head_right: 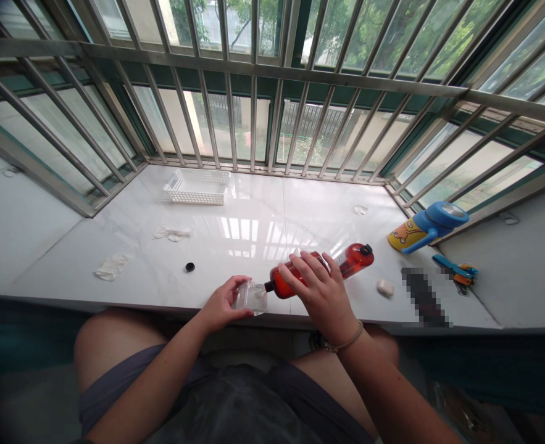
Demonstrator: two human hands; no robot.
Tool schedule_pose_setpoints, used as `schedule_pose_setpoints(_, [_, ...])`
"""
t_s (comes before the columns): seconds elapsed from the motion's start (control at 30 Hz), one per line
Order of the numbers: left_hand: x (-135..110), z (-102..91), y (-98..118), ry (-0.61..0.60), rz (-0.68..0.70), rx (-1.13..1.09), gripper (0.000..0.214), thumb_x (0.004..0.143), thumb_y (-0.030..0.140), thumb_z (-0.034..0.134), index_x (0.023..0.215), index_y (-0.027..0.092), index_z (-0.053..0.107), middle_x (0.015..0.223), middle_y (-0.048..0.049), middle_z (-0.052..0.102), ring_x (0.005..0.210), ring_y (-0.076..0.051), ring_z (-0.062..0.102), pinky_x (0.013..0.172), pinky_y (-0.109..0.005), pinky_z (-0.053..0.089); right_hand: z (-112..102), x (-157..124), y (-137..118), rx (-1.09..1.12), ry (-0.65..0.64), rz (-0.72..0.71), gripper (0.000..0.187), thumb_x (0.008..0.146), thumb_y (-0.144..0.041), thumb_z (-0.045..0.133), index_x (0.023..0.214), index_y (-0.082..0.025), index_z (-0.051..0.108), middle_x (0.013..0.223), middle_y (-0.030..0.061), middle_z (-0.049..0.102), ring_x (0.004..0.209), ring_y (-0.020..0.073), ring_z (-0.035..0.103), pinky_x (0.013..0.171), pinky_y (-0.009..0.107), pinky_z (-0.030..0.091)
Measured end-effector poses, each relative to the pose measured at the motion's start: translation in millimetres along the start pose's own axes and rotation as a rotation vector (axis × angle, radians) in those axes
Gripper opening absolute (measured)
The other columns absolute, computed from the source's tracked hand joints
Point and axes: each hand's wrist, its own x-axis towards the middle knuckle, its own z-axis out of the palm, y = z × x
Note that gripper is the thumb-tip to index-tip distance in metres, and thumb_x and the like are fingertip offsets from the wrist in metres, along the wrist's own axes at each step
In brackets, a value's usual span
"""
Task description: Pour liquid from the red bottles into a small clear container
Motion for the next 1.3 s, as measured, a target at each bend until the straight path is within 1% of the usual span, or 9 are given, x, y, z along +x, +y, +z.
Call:
schedule_pose_setpoints(0.27, [-0.1,0.2,-0.3,0.010,-0.005,0.009,0.081,0.071,0.038,0.100,0.139,0.024,0.059,0.143,-0.0136,0.066,0.129,-0.034,0.067,0.115,-0.048,0.052,-1.0,1.9,1.1,0.000,-0.009,-0.007,0.059,0.099,-0.004,0.061,0.151,-0.032,0.061,0.152,0.0070,0.067,0.144,0.0307,0.057,0.129,0.057,0.029])
schedule_pose_setpoints(0.67, [-0.4,0.3,3.7,0.005,-0.011,-0.013,0.081,0.071,0.040,0.100,0.139,0.023,0.059,0.144,-0.0145,0.066,0.128,-0.034,0.068,0.115,-0.049,0.053,-0.1,3.0,0.9,0.002,-0.001,-0.011,0.055,0.101,-0.006,0.060,0.149,-0.031,0.062,0.151,0.0067,0.068,0.144,0.0300,0.057,0.129,0.056,0.029])
schedule_pose_setpoints(0.9, [-0.6,0.8,4.8,0.010,-0.017,-0.018,0.081,0.071,0.040,0.100,0.139,0.023,0.060,0.142,-0.0140,0.067,0.127,-0.034,0.069,0.114,-0.048,0.053,-0.1,3.9,0.9,0.010,-0.005,-0.011,0.061,0.098,-0.005,0.063,0.152,-0.033,0.061,0.152,0.0069,0.067,0.144,0.0312,0.057,0.128,0.058,0.030])
schedule_pose_setpoints(1.3, [-0.9,0.1,4.5,-0.002,-0.030,-0.033,0.082,0.070,0.040,0.100,0.140,0.023,0.059,0.141,-0.0132,0.067,0.125,-0.033,0.069,0.111,-0.046,0.054,-3.0,8.2,0.0,-0.020,0.006,-0.042,0.056,0.100,-0.006,0.062,0.150,-0.031,0.062,0.152,0.0073,0.067,0.143,0.0307,0.057,0.128,0.057,0.029])
